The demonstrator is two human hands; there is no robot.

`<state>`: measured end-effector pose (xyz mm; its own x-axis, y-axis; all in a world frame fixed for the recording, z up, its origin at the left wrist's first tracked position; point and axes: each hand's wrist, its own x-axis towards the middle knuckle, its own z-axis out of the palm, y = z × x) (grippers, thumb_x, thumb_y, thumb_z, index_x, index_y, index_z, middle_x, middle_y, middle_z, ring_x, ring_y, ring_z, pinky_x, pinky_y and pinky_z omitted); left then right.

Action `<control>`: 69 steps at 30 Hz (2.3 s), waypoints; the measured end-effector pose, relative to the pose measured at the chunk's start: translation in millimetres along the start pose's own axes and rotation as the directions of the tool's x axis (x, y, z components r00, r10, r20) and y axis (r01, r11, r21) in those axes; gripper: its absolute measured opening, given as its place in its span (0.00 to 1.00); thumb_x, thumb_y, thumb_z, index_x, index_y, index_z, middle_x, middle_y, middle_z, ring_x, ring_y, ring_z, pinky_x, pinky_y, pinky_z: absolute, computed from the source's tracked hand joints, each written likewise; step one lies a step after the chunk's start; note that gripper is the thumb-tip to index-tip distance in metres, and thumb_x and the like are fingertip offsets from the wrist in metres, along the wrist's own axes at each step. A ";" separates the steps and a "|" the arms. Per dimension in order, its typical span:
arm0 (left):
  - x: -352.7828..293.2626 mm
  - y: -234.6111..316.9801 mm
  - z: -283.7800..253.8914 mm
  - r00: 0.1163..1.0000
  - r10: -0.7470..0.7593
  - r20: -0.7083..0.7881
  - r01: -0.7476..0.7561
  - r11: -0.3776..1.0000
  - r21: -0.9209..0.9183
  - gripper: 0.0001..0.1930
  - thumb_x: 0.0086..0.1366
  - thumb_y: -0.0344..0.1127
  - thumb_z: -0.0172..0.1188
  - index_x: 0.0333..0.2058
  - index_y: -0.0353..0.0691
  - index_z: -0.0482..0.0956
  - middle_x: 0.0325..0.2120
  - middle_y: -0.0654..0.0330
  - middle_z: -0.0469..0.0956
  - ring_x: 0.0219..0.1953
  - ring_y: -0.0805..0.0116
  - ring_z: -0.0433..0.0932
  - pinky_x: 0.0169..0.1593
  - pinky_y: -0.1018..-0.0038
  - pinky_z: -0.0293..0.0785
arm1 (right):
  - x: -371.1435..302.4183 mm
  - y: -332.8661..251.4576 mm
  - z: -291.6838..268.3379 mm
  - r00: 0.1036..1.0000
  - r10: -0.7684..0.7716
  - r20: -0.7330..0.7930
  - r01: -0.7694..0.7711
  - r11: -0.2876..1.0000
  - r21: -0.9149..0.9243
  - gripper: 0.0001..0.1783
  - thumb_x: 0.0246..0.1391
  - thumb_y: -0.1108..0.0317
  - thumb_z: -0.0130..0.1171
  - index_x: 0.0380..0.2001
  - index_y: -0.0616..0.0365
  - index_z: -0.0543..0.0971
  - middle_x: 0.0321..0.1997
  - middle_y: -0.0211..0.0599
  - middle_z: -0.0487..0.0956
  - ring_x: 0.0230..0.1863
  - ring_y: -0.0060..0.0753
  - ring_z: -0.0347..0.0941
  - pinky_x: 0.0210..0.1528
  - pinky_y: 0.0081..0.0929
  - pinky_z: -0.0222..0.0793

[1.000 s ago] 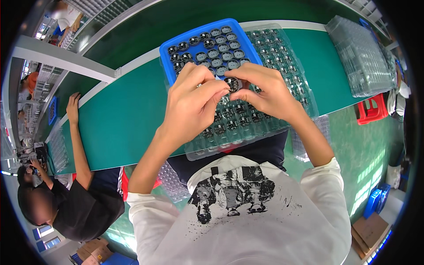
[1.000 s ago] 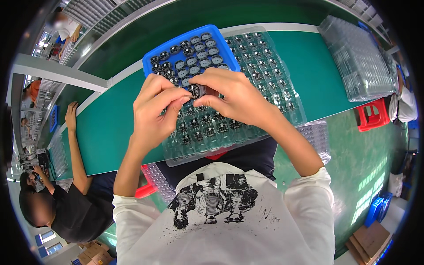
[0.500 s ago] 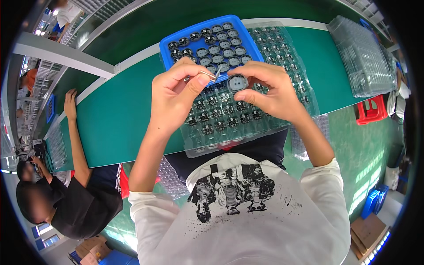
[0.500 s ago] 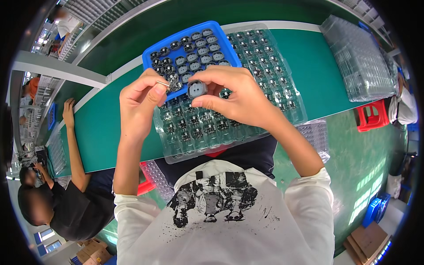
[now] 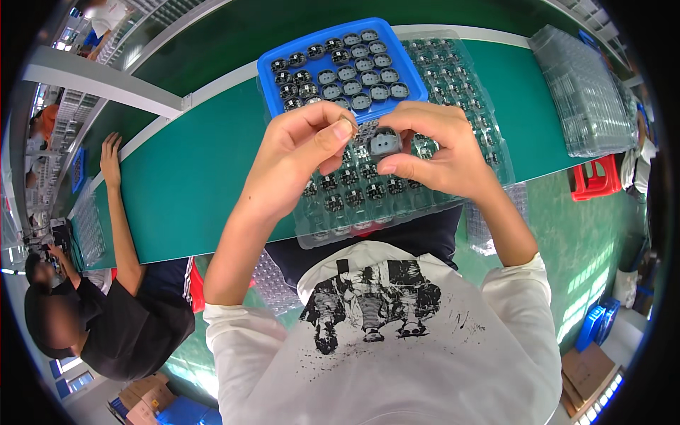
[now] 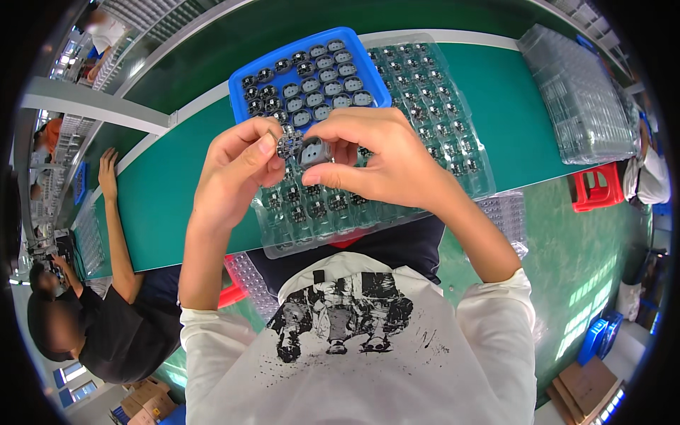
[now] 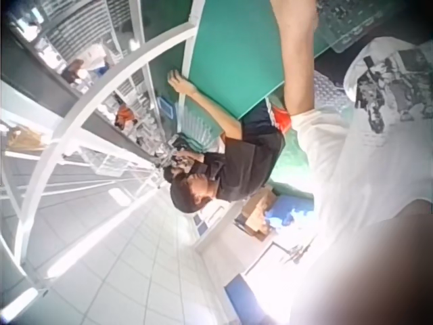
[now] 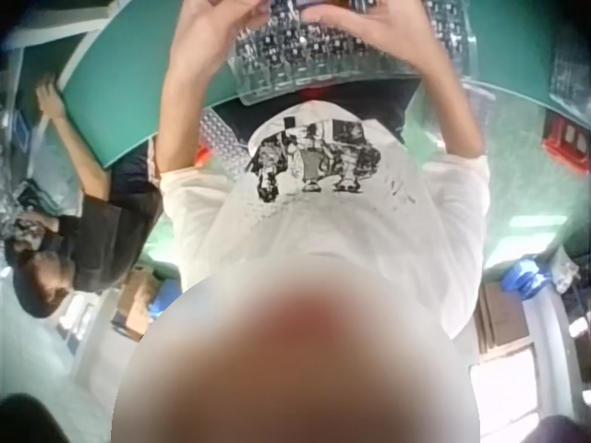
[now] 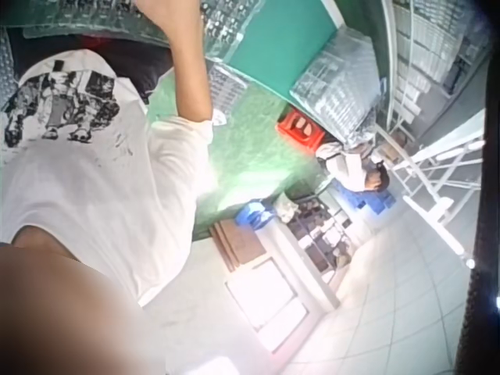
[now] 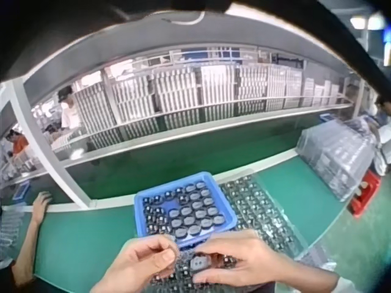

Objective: Manually picking small electronic components from a blue tray and placing them into a transparent grid-like holder on an assembly line.

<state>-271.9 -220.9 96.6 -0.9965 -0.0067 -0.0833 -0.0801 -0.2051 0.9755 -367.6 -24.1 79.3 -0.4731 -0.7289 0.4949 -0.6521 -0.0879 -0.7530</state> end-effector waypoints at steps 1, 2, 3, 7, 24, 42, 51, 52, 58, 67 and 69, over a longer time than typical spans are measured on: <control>0.4 1.6 0.4 0.999 -0.024 0.026 0.024 1.000 0.008 0.11 0.67 0.40 0.59 0.35 0.37 0.78 0.24 0.69 0.70 0.24 0.80 0.64 0.27 0.82 0.61 | -0.3 -1.2 -0.3 1.000 -0.001 0.018 0.001 1.000 -0.020 0.23 0.40 0.59 0.75 0.36 0.63 0.81 0.29 0.37 0.80 0.25 0.30 0.73 0.28 0.24 0.69; 1.2 3.2 0.0 0.999 -0.025 0.023 0.025 1.000 0.006 0.11 0.67 0.40 0.59 0.35 0.37 0.78 0.24 0.69 0.70 0.24 0.80 0.64 0.27 0.82 0.61 | -0.5 -0.7 -0.1 1.000 -0.001 0.021 0.001 1.000 -0.018 0.23 0.40 0.59 0.75 0.36 0.63 0.81 0.29 0.37 0.80 0.25 0.30 0.73 0.28 0.24 0.69; 2.4 4.9 -1.1 0.997 -0.050 0.058 0.048 0.998 0.031 0.10 0.67 0.39 0.58 0.34 0.37 0.77 0.24 0.70 0.69 0.24 0.81 0.63 0.27 0.82 0.60 | -0.6 0.2 0.2 0.999 -0.016 0.032 0.016 1.000 -0.009 0.23 0.40 0.59 0.75 0.36 0.64 0.81 0.28 0.37 0.79 0.25 0.30 0.73 0.28 0.24 0.69; 6.9 16.2 -4.3 0.976 -0.100 0.195 0.064 0.981 0.183 0.09 0.66 0.36 0.56 0.32 0.36 0.75 0.23 0.71 0.68 0.24 0.83 0.62 0.28 0.82 0.58 | -1.9 0.9 0.6 0.997 -0.019 0.075 0.019 1.000 -0.001 0.23 0.40 0.59 0.75 0.35 0.64 0.80 0.28 0.38 0.79 0.25 0.31 0.73 0.26 0.23 0.69; 14.5 24.3 -6.7 0.946 -0.085 0.312 -0.068 0.892 0.447 0.08 0.68 0.34 0.56 0.33 0.35 0.75 0.29 0.68 0.71 0.31 0.82 0.65 0.34 0.83 0.63 | -4.8 -2.1 -0.6 0.997 -0.024 0.078 0.025 1.000 -0.011 0.24 0.39 0.58 0.76 0.35 0.65 0.81 0.27 0.36 0.78 0.24 0.30 0.72 0.26 0.24 0.68; -18.8 -4.0 26.9 0.708 0.623 0.332 -0.577 0.241 0.780 0.09 0.50 0.23 0.67 0.30 0.38 0.78 0.26 0.59 0.71 0.28 0.62 0.70 0.28 0.71 0.65 | -16.2 -9.1 1.8 0.988 -0.157 -0.016 0.152 0.973 -0.174 0.28 0.37 0.63 0.76 0.40 0.70 0.80 0.34 0.45 0.81 0.29 0.39 0.76 0.31 0.28 0.72; -20.7 -3.7 25.2 0.687 0.650 0.326 -0.642 0.331 0.692 0.13 0.50 0.22 0.67 0.35 0.38 0.78 0.27 0.59 0.72 0.26 0.65 0.69 0.28 0.74 0.65 | -19.1 -5.4 8.1 0.974 -0.221 -0.057 0.210 0.965 -0.158 0.26 0.40 0.66 0.73 0.42 0.69 0.79 0.32 0.45 0.80 0.28 0.39 0.75 0.29 0.30 0.71; -25.7 8.5 26.9 0.804 0.522 0.285 -0.563 0.515 0.646 0.14 0.51 0.21 0.66 0.37 0.38 0.77 0.28 0.60 0.73 0.27 0.69 0.70 0.29 0.75 0.66 | -18.8 -4.3 9.2 0.966 -0.239 -0.097 0.228 0.967 -0.114 0.26 0.37 0.68 0.73 0.43 0.67 0.80 0.28 0.41 0.78 0.24 0.36 0.72 0.25 0.28 0.68; -22.8 7.1 7.1 0.989 0.065 0.132 -0.107 0.933 0.344 0.09 0.64 0.27 0.59 0.42 0.33 0.75 0.32 0.65 0.73 0.34 0.79 0.70 0.35 0.80 0.69 | -13.8 -6.8 10.4 0.952 -0.301 -0.055 0.295 0.950 -0.098 0.27 0.35 0.67 0.73 0.44 0.64 0.81 0.27 0.39 0.78 0.24 0.37 0.71 0.24 0.28 0.67; -10.8 -3.5 9.4 0.963 -0.077 0.257 0.010 0.968 0.250 0.09 0.61 0.36 0.64 0.29 0.35 0.79 0.15 0.72 0.68 0.20 0.85 0.60 0.23 0.81 0.55 | -18.2 -8.1 6.9 0.970 -0.231 0.073 0.238 0.964 -0.120 0.31 0.38 0.55 0.71 0.44 0.65 0.81 0.21 0.35 0.77 0.18 0.32 0.70 0.19 0.25 0.60; -9.5 -4.7 10.4 0.965 -0.071 0.253 0.009 0.971 0.237 0.10 0.62 0.36 0.64 0.28 0.35 0.79 0.15 0.72 0.67 0.20 0.84 0.59 0.23 0.80 0.54 | -20.0 -2.2 9.9 0.971 -0.236 0.048 0.240 0.967 -0.087 0.31 0.38 0.55 0.71 0.44 0.65 0.81 0.20 0.34 0.76 0.18 0.32 0.70 0.19 0.24 0.60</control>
<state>-262.4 -209.7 94.9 -0.9617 0.2561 -0.0981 -0.0927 0.0331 0.9951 -350.8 -16.1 66.8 -0.2769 -0.7191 0.6373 -0.7952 -0.2008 -0.5721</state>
